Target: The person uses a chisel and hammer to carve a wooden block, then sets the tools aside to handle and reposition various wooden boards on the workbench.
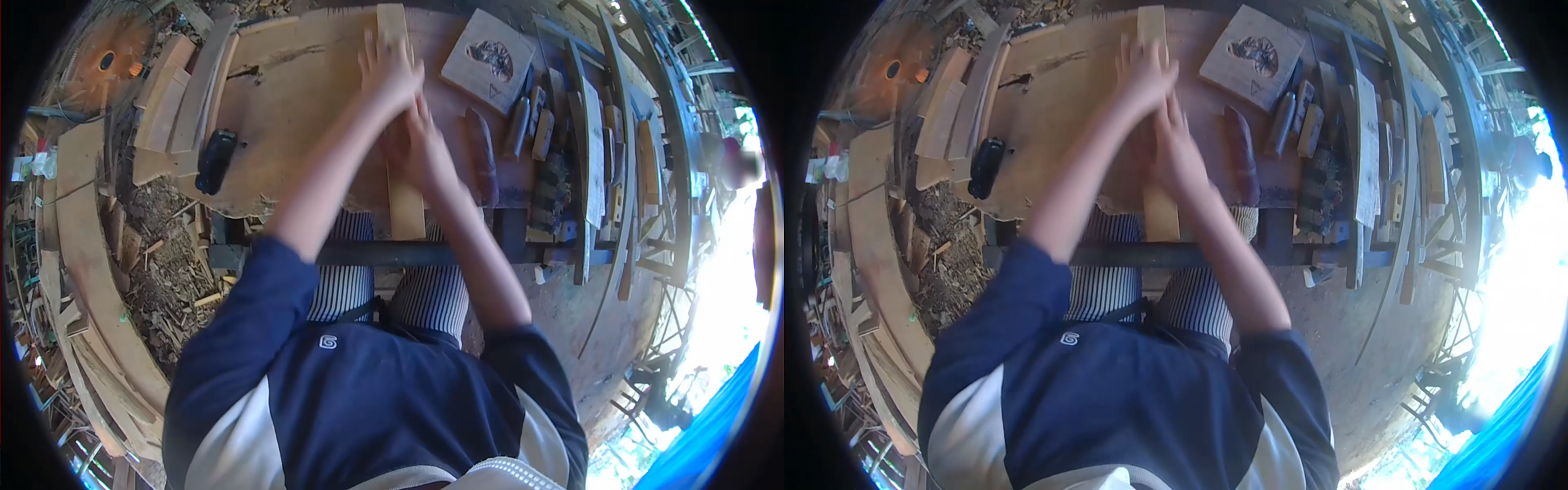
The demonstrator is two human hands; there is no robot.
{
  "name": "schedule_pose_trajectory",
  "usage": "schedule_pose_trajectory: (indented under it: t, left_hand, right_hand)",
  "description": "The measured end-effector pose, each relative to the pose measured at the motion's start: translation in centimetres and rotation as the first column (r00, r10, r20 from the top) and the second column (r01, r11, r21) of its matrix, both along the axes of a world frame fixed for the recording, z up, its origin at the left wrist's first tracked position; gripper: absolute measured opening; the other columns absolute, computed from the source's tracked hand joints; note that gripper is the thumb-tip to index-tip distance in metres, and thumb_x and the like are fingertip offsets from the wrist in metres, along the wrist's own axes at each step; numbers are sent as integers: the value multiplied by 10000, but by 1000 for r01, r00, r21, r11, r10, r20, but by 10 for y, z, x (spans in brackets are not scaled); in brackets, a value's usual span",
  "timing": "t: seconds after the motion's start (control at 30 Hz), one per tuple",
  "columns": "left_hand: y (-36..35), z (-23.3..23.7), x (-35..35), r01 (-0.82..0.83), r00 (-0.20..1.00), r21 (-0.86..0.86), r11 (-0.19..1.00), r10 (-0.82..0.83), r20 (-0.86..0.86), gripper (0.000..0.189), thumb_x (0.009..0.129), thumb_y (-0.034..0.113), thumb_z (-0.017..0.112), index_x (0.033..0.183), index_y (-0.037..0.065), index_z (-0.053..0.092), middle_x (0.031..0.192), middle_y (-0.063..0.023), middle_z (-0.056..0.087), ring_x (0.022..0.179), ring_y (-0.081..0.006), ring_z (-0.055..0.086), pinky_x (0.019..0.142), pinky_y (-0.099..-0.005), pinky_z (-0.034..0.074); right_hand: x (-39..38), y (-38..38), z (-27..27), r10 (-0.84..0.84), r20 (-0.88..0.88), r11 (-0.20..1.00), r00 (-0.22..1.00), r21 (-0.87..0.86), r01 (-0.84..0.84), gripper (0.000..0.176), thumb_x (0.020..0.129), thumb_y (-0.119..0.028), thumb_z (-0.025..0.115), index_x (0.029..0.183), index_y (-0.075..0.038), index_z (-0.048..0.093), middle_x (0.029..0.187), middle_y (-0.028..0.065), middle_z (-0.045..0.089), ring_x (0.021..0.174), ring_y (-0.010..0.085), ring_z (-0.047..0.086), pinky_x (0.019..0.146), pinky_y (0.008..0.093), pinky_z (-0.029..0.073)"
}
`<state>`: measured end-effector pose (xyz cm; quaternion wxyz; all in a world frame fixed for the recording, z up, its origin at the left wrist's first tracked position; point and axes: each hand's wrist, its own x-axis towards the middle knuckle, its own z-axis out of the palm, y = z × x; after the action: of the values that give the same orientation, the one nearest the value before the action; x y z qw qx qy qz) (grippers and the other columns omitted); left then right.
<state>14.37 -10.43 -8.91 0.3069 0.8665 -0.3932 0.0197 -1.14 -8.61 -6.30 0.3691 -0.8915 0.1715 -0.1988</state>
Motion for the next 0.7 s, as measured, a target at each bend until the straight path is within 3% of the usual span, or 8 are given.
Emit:
schedule_pose_trajectory:
  t: [0.03,0.13,0.2,0.27,0.43,0.5,0.57,0.7]
  left_hand:
    - [-25,4,33,-1,1000,5,1000,1,-27,633,859,358,607,1377,41,429,1469,-248,350,1435,-452,167,1133,-607,184]
    - [-63,-6,95,-80,991,-37,996,84,108,497,862,324,600,1284,78,508,1415,-223,438,1365,-381,336,1131,-485,271]
    - [-57,-2,98,-62,988,-36,997,56,-146,648,853,339,612,1420,111,400,1517,-210,321,1445,-401,184,1187,-504,145]
    - [-31,-27,75,171,964,-348,922,-229,-134,713,820,332,647,1423,51,388,1475,-237,343,1432,-461,153,1138,-608,165]
    - [105,1,-106,78,980,-144,986,-103,-169,705,849,248,639,1450,51,327,1506,-228,269,1447,-466,98,1119,-671,94]
    - [129,8,-143,64,975,-105,992,-85,-207,699,853,252,637,1447,46,330,1505,-233,268,1448,-468,93,1109,-688,86]
    - [128,8,-142,44,968,-65,997,-58,-243,694,858,257,636,1443,41,332,1504,-237,268,1449,-470,88,1099,-705,77]
    - [53,5,-55,-2,997,20,1000,4,-79,666,885,342,592,1445,77,347,1513,-201,301,1464,-438,65,1061,-757,48]
  right_hand:
    - [34,-24,-7,-9,44,999,999,-42,10,883,818,-186,677,1483,41,142,1460,360,273,1303,505,375,1057,475,405]
    - [93,-61,-21,-77,49,983,996,-164,84,784,851,-254,659,1447,45,247,1398,392,353,1212,514,462,998,472,451]
    - [99,-59,-26,-107,39,964,993,-240,114,788,872,-267,630,1438,86,211,1385,415,345,1225,540,437,1020,474,433]
    - [62,-27,-31,-103,29,964,994,-242,107,794,885,-268,609,1435,117,185,1388,422,331,1257,557,394,1043,490,407]
    - [-106,96,-1,-60,-99,996,993,-71,53,834,833,-192,694,1444,124,222,1451,376,294,1378,492,285,1132,579,221]
    - [-139,116,4,-52,-148,998,988,-46,46,834,827,-180,703,1443,123,230,1462,364,290,1391,477,274,1138,575,207]
    - [-139,111,8,-36,-196,999,980,-22,32,834,821,-169,712,1442,123,237,1473,351,285,1404,462,263,1144,570,193]
    - [-47,33,2,-1,-150,987,989,-157,-23,915,777,-180,703,1448,124,160,1466,373,250,1388,510,236,1135,592,214]
